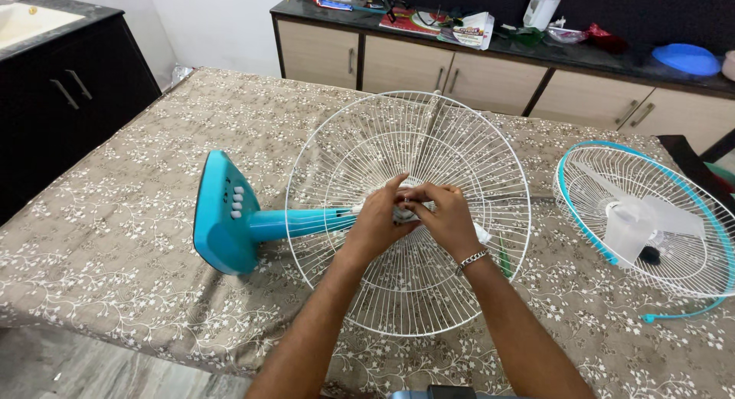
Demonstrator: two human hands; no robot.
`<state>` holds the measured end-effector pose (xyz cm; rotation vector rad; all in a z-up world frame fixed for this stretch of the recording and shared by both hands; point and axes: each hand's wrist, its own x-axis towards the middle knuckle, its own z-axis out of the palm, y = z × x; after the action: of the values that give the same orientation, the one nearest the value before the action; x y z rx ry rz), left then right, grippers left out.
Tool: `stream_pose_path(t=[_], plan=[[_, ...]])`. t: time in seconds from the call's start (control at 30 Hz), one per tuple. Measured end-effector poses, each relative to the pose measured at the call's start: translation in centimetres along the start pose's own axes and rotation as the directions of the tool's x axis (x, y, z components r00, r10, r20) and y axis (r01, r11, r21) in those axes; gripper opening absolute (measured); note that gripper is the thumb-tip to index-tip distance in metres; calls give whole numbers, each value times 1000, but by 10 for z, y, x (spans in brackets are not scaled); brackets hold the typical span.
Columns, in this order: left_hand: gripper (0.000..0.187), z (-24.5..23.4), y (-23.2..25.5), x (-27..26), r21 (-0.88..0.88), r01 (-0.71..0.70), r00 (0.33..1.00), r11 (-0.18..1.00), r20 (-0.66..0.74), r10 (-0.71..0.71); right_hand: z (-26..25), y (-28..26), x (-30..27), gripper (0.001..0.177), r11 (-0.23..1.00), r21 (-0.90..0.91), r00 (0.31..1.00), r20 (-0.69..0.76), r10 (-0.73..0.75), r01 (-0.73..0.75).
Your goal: The person assembles an electric fan by attaching the motor housing to the stand, then mounting the front grille and securing it with a central nut. The hands align and tighten components on a table surface.
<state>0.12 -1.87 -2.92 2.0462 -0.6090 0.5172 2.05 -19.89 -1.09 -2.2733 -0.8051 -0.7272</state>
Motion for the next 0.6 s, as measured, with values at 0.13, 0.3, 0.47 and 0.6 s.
stream_pose_path(t=[0.13, 0.3, 0.47, 0.6], plan=[[94, 6, -3, 1, -75, 34, 996, 997, 90, -27, 0, -1, 1, 12, 998, 35, 998, 33, 52, -53], [92, -7, -10, 6, -67, -43, 993, 997, 103, 50, 1, -3, 6, 13, 986, 143, 996, 36, 78, -82], [99, -22, -7, 8, 76, 47, 999, 996, 18, -49, -1, -8, 10, 15, 996, 55, 997, 44, 65, -68], [86, -35, -8, 5, 65, 108, 992, 992, 56, -112, -5, -13, 11, 16, 996, 64, 997, 49, 65, -68]])
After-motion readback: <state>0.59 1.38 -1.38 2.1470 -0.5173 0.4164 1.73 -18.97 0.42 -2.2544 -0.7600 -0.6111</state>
